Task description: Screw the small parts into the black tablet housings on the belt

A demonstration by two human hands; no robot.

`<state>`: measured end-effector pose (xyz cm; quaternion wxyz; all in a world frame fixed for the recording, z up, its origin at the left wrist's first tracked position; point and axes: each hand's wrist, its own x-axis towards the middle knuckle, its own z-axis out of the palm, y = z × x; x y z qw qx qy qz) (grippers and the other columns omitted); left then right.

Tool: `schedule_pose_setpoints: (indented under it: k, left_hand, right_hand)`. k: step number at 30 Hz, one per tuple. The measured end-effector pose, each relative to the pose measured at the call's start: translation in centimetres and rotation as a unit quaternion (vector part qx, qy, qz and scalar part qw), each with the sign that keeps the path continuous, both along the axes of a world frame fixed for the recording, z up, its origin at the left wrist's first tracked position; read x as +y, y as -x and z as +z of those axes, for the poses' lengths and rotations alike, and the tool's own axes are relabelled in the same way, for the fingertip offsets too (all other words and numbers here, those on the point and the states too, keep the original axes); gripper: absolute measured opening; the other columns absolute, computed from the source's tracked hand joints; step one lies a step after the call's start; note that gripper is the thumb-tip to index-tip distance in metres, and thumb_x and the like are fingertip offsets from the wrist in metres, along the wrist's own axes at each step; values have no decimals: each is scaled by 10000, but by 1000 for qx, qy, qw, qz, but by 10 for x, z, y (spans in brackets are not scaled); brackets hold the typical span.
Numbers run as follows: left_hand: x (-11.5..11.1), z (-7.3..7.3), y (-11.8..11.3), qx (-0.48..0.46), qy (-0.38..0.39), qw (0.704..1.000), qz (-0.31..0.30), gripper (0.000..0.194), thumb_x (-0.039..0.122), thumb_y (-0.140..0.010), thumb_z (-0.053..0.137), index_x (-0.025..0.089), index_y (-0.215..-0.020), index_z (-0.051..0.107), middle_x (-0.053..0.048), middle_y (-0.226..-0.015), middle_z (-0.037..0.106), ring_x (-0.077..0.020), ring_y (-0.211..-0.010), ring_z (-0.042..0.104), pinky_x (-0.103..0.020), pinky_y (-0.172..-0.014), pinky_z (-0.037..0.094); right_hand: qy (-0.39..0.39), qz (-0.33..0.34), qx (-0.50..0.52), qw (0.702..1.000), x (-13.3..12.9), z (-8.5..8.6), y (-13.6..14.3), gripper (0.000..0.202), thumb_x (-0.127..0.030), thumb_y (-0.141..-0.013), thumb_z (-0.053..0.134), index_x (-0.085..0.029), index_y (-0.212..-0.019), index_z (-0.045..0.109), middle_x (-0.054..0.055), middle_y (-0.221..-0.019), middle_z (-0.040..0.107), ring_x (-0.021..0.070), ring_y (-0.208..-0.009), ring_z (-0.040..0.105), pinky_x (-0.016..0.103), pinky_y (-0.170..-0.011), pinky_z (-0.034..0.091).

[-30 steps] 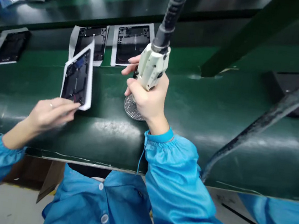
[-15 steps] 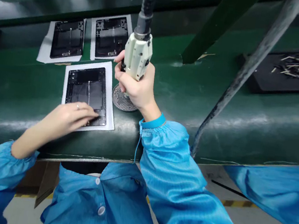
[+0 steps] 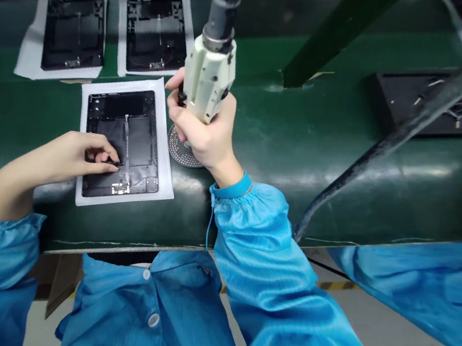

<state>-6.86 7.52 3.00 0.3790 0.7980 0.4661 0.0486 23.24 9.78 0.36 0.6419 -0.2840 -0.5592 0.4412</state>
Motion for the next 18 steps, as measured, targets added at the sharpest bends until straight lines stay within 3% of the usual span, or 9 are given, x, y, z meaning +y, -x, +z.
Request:
schedule_pose_setpoints:
  k: [5,10,13,15,18]
  left_hand:
    - [-8,4,-10,-60,-23,997,36,297,530,-927,852,246,-934,763,-24,-997,799,-199,-857,735,-314,-793,600]
    - [-23,-3,-30,-180,61,980,61,332,379,-958,835,228,-856,557,-70,-1202,835,-228,-1058,797,-342,-905,641]
    - [-31,-9,-43,-222,107,968,51,368,297,-991,764,238,-854,427,-77,-1115,829,-198,-943,783,-340,-836,621]
    - [-33,-12,-49,-220,101,969,43,376,307,-970,781,233,-830,441,-53,-1006,793,-175,-862,742,-325,-797,596]
    - [-34,-14,-53,-208,83,974,29,334,377,-878,908,204,-839,626,-36,-960,759,-165,-832,712,-300,-768,594]
  right_hand:
    - [15,-13,-24,1000,1,-1,-1,604,-772,-748,865,-309,-1005,575,-79,-633,485,78,-412,296,283,-354,316]
    - [19,-23,-66,997,-1,2,-3,676,-890,-740,828,-309,-981,582,-71,-614,487,91,-395,313,305,-361,321]
    - [-8,-20,-65,998,0,1,-3,720,-945,-748,799,-304,-1001,588,-69,-642,533,82,-401,330,296,-358,307]
    - [-35,-15,-45,998,1,0,-3,685,-902,-773,826,-302,-1017,603,-71,-664,567,72,-400,334,289,-356,288]
    - [-45,-15,-36,998,2,-2,-3,674,-889,-780,834,-309,-1025,596,-70,-676,584,72,-395,310,299,-346,264]
